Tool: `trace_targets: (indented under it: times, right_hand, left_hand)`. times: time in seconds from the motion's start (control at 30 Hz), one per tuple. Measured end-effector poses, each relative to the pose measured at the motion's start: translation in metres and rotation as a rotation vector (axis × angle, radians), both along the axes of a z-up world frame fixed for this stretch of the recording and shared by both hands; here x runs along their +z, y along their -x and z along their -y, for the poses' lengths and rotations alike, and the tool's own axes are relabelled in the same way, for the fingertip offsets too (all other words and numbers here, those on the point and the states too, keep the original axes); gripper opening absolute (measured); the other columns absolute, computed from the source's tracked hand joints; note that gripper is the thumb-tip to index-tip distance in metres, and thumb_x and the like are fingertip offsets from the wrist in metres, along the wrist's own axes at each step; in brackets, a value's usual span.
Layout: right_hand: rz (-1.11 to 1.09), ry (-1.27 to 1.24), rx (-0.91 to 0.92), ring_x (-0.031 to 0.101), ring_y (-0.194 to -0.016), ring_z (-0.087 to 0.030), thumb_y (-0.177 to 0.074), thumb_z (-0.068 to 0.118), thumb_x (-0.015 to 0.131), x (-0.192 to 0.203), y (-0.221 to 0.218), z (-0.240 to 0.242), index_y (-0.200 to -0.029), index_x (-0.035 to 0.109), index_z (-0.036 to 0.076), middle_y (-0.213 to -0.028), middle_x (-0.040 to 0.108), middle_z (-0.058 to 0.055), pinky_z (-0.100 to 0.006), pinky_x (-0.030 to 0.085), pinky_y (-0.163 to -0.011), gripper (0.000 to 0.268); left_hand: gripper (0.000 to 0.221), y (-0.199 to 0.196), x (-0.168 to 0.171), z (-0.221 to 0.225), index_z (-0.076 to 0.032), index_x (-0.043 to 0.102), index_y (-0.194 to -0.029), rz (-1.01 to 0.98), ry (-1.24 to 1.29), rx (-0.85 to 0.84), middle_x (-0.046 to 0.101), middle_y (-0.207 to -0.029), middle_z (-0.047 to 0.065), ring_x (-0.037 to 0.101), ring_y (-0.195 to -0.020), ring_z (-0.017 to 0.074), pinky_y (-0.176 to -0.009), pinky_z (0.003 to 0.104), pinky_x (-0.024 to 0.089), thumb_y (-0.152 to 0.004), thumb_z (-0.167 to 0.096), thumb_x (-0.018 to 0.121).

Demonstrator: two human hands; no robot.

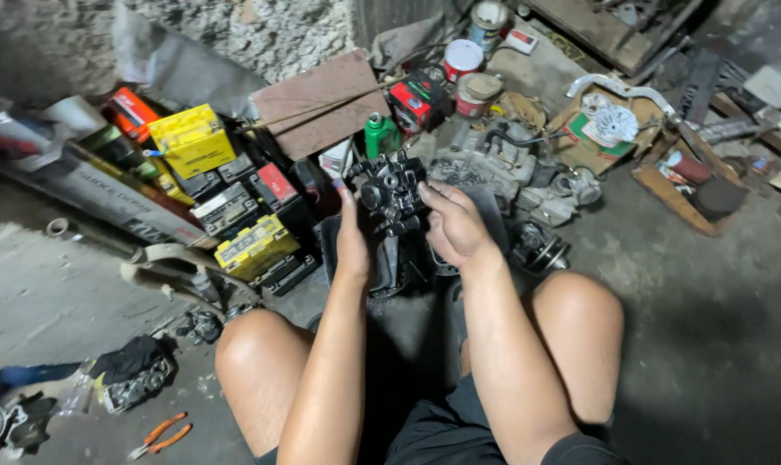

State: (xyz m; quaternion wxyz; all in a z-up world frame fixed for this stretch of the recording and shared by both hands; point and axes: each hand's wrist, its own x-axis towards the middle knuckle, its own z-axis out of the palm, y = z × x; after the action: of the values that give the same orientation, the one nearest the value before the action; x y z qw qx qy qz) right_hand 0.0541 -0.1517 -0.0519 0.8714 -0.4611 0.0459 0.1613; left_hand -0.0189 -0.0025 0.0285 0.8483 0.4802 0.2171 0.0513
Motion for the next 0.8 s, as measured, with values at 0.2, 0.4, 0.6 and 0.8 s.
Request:
trace_targets:
  times: [0.2, 0.4, 0.6, 0.8]
  right_hand:
    - [-0.156, -0.215, 0.036, 0.069, -0.082, -0.026, -0.097, 0.019, 0.07, 0.09, 0.055, -0.045, -0.098, 0.074, 0.004, -0.088, 0.07, -0.013, -0.038, 0.056, -0.07, 0.015]
    - [-0.171, -0.288, 0.262, 0.076, -0.091, -0.034, -0.099, 0.03, 0.064, 0.097, 0.062, -0.058, -0.102, 0.074, 0.004, -0.095, 0.077, -0.018, -0.056, 0.06, -0.088, 0.028]
    - [-0.187, -0.248, 0.385, 0.078, -0.08, -0.037, -0.103, 0.033, 0.058, 0.03, 0.052, -0.067, -0.099, 0.073, -0.001, -0.09, 0.077, -0.025, -0.053, 0.063, -0.074, 0.037]
    - [-0.175, -0.108, 0.408, 0.077, -0.066, -0.033, -0.103, 0.036, 0.055, 0.033, 0.052, -0.067, -0.09, 0.072, -0.001, -0.079, 0.076, -0.023, -0.049, 0.063, -0.064, 0.042]
  left_hand:
    - [0.06, -0.005, -0.065, -0.035, -0.023, 0.062, -0.129, 0.138, 0.109, 0.066, 0.066, -0.122, 0.004, 0.068, -0.078, 0.0285, -0.069, 0.038, 0.059, -0.097, -0.071, 0.045]
    - [0.096, 0.023, -0.015, -0.04, -0.016, 0.041, -0.156, 0.352, -0.039, -0.026, 0.062, -0.135, 0.008, 0.068, -0.098, 0.0105, -0.067, 0.023, 0.06, -0.083, -0.076, 0.059]
    - [0.089, 0.043, 0.002, -0.057, -0.012, 0.039, -0.155, 0.538, 0.026, -0.077, 0.054, -0.148, 0.022, 0.07, -0.097, 0.0219, -0.045, 0.026, 0.059, -0.086, -0.052, 0.077]
    - [0.06, 0.049, 0.001, -0.085, -0.007, 0.066, -0.135, 0.517, -0.473, -0.092, 0.068, -0.135, 0.014, 0.06, -0.125, 0.0196, -0.107, 0.039, 0.048, -0.087, -0.042, 0.075]
